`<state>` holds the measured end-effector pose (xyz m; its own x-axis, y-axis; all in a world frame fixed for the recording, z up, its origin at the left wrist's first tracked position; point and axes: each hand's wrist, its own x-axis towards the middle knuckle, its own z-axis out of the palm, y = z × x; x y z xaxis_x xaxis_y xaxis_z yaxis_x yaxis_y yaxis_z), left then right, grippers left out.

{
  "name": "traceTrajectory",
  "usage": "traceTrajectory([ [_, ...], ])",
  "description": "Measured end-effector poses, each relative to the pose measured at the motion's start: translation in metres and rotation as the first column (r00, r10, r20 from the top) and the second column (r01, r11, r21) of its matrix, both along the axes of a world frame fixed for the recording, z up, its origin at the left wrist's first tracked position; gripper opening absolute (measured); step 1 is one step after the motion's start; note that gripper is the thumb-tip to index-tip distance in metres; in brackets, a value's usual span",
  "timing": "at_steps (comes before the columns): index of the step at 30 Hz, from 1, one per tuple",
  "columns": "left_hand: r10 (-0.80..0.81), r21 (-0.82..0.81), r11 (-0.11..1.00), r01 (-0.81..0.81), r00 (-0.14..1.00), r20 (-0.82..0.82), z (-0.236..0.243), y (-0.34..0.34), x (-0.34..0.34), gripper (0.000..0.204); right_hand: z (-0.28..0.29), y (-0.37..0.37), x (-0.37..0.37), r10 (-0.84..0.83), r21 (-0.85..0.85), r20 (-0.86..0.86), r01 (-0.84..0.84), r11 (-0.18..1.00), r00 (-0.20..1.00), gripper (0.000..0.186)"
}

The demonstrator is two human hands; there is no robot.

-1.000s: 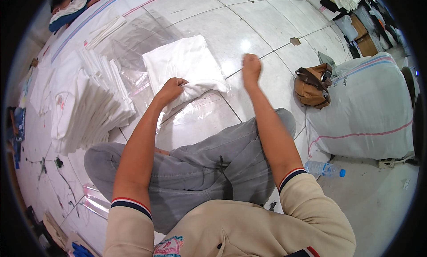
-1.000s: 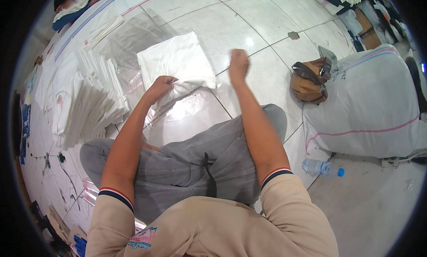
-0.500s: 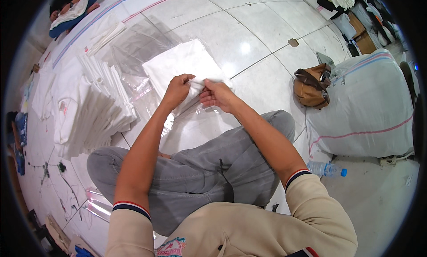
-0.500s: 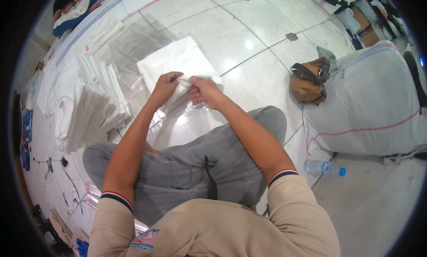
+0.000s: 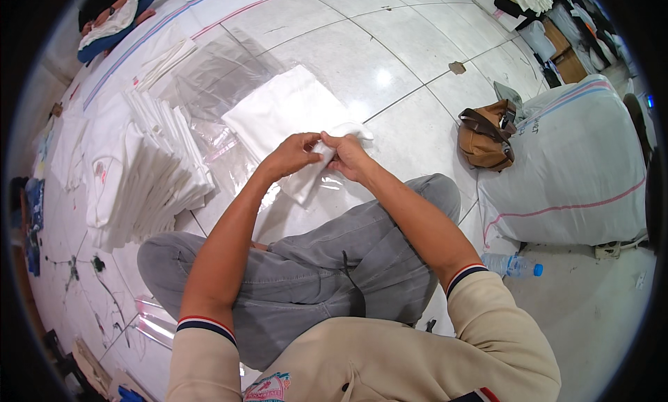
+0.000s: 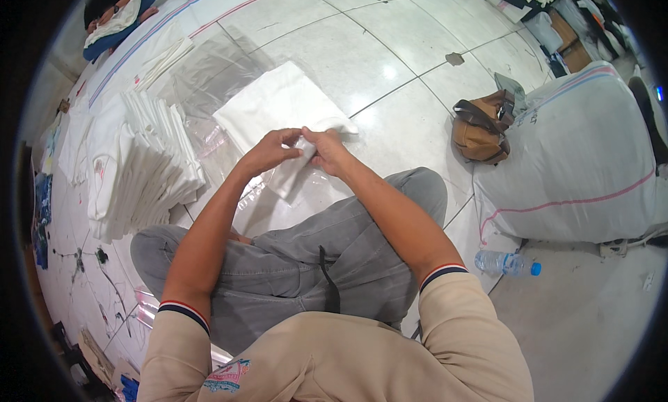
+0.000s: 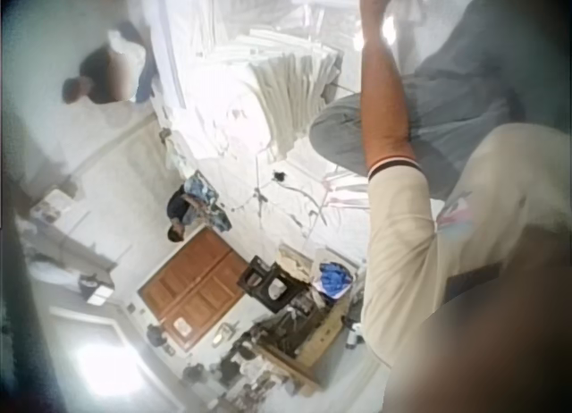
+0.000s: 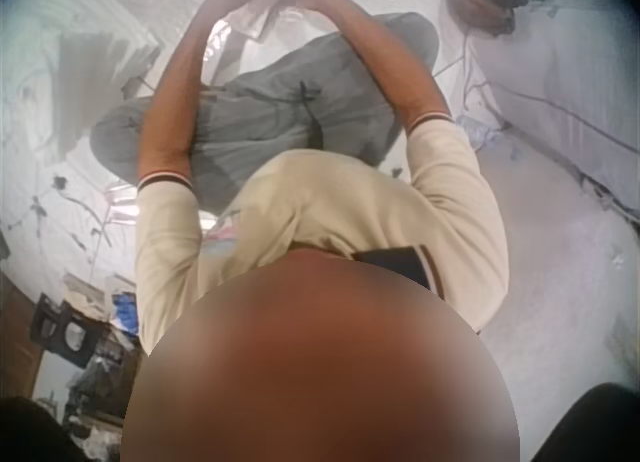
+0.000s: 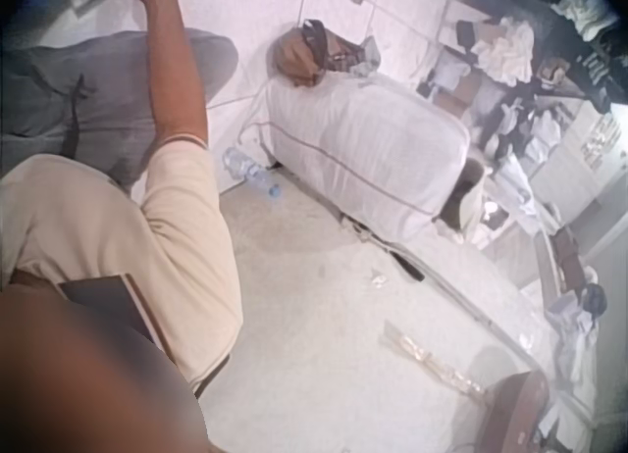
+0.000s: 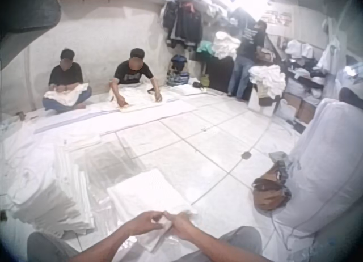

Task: The person prepares plastic bags and places folded white garments into individual bags.

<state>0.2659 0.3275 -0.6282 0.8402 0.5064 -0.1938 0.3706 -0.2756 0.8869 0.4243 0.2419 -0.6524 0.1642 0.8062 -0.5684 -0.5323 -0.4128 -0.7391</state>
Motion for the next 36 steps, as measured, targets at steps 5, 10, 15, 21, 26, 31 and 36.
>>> traceTrajectory([
  [5,0.221,0.089,0.97,-0.227,0.973,0.072,-0.021,0.049,-0.016,0.065,-0.002,0.003,0.009,-0.193,-0.004,-0.072,0.194,0.981,0.978,0.041],
  [10,0.664,0.674,0.54,-0.503,0.747,0.025,-0.061,0.116,-0.079,0.059,0.009,0.0,0.02,-0.203,0.086,-0.198,0.223,0.971,0.959,0.049],
  [15,0.663,0.478,0.658,-0.581,0.749,-0.003,-0.081,0.131,-0.093,0.06,0.005,-0.004,0.022,-0.334,-0.053,-0.244,0.331,0.942,0.911,0.061],
  [21,0.798,0.096,0.601,-0.793,0.59,-0.119,-0.078,0.134,-0.096,0.034,-0.011,-0.002,0.025,-0.362,-0.094,-0.071,0.355,0.93,0.929,0.052],
  [26,0.875,-0.079,0.476,-0.876,0.464,0.135,-0.077,0.146,-0.106,0.023,-0.013,0.005,0.048,-0.454,-0.04,-0.02,0.453,0.891,0.891,0.043],
  [31,0.86,0.125,0.384,-0.915,0.404,0.313,-0.035,0.209,-0.116,0.026,-0.012,0.003,0.092,-0.571,-0.063,-0.054,0.568,0.821,0.819,0.039],
  [36,0.801,0.659,-0.01,-0.752,0.388,0.455,0.083,0.282,-0.142,0.036,-0.023,-0.001,0.106,-0.68,-0.015,0.047,0.682,0.732,0.731,0.042],
])
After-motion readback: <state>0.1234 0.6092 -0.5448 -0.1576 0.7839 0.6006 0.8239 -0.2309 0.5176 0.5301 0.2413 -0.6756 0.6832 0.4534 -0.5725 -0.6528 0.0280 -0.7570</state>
